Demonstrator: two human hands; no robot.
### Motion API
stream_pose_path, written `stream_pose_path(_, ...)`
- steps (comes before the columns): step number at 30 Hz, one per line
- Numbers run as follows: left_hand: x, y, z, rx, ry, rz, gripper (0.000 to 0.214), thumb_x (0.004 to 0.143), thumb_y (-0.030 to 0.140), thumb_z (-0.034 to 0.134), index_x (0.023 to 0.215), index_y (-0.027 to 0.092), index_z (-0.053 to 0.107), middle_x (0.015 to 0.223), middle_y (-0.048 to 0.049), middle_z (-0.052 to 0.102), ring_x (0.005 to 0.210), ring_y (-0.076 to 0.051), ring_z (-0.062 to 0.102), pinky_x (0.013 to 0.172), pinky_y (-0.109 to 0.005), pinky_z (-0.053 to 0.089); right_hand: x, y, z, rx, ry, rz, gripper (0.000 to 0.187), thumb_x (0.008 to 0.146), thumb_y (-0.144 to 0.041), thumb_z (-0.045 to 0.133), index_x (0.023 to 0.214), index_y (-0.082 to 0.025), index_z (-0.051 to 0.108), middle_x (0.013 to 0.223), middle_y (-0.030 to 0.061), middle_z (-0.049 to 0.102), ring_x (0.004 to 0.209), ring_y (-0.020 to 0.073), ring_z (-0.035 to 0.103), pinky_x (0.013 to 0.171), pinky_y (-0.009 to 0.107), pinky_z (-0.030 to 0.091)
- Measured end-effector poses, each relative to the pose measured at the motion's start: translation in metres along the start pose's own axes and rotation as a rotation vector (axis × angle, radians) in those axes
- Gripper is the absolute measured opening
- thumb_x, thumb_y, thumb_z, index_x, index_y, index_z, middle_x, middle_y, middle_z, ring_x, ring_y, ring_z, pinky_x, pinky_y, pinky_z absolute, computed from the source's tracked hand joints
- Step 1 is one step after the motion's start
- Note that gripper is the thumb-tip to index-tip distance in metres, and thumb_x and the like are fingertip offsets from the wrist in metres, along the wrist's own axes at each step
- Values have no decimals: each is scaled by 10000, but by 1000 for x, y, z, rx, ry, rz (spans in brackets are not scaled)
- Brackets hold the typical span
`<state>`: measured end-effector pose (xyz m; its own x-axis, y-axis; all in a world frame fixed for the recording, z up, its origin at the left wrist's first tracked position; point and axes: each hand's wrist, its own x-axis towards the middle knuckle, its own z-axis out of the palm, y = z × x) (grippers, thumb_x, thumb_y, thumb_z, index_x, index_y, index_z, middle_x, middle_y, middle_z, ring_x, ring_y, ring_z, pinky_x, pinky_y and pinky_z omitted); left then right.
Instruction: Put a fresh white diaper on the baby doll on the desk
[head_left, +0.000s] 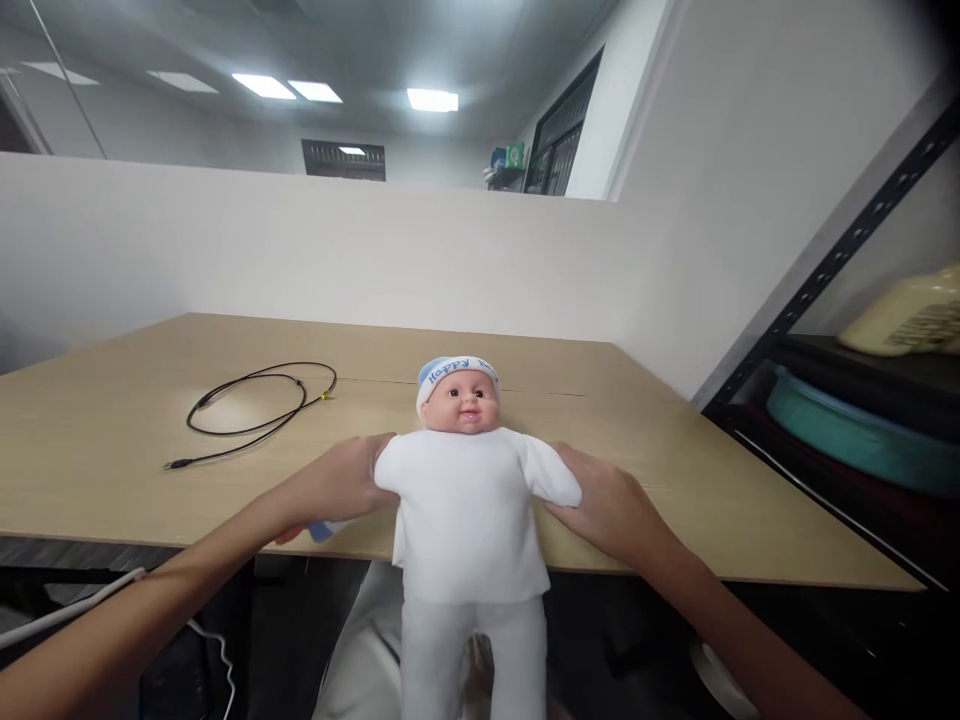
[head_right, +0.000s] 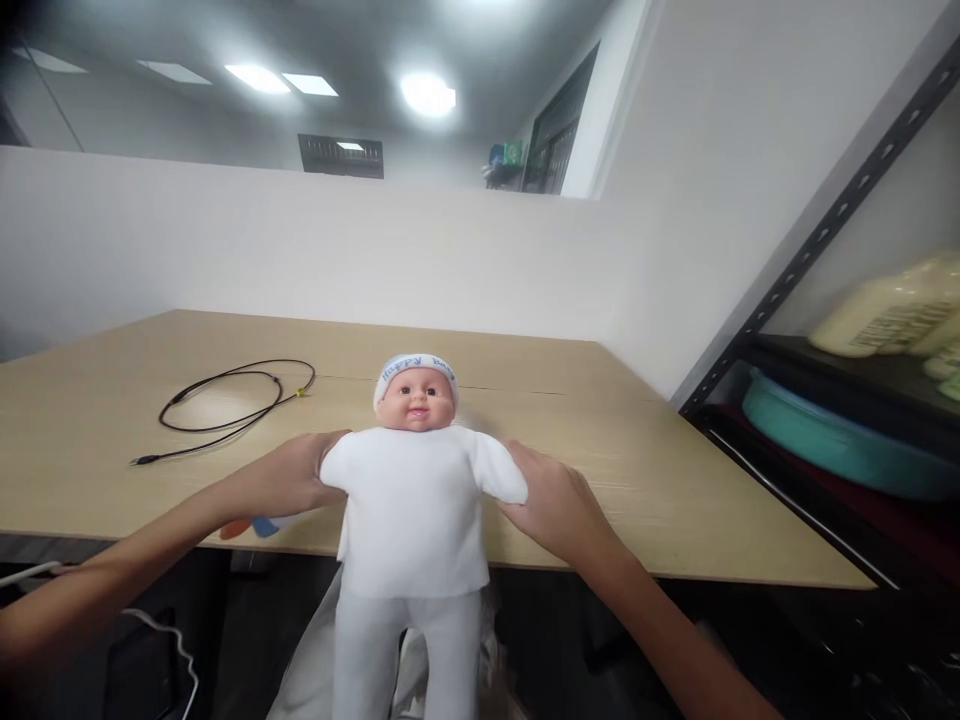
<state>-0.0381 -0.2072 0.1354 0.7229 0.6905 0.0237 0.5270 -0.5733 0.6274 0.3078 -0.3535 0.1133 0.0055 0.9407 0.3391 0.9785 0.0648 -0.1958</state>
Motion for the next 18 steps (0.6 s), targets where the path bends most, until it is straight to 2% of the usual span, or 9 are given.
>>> stream_pose_path(4,36,-22,-3,123,-60,-53,313,786,500,750,1004,276,728,1014,-5,842,909,-283,770,713,-339,507,24,13,27,81,-71,55,214,997,-353,656,1196,-287,699,1074,44,834,932,290,791,712,319,496)
stream_pose_path(8,69,-51,-11,195,-70,-65,302,783,502,741,964,264,696,1003,-15,834,894,-270,760,681,-326,492,52,25,54,76,-45,71,264,980,-358,699,1236,-304,730,1068,47,841,910,293,781,701,318,476)
stream_pose_path(13,106,-84,-17,363,2,-75,390,795,602,734,993,267,703,991,-38,829,831,-277,755,616,-318,465,88,40,86,-10,69,85,340,960,-399,751,1279,-291,702,1053,43,842,863,293,775,661,319,444)
stream_pose_path(16,120,-99,-12,453,81,-102,464,828,637,703,1088,253,686,1045,-86,833,845,-315,762,600,-336,436,105,51,105,-35,153,84,386,936,-342,767,1303,-262,674,1082,64,836,896,299,774,675,322,454)
stream_pose_path(18,127,-108,-6,498,140,-122,473,847,600,693,1149,237,666,1075,-123,829,884,-347,768,620,-350,435,114,59,116,-41,179,73,405,919,-295,764,1312,-251,673,1123,85,829,946,312,772,714,332,477)
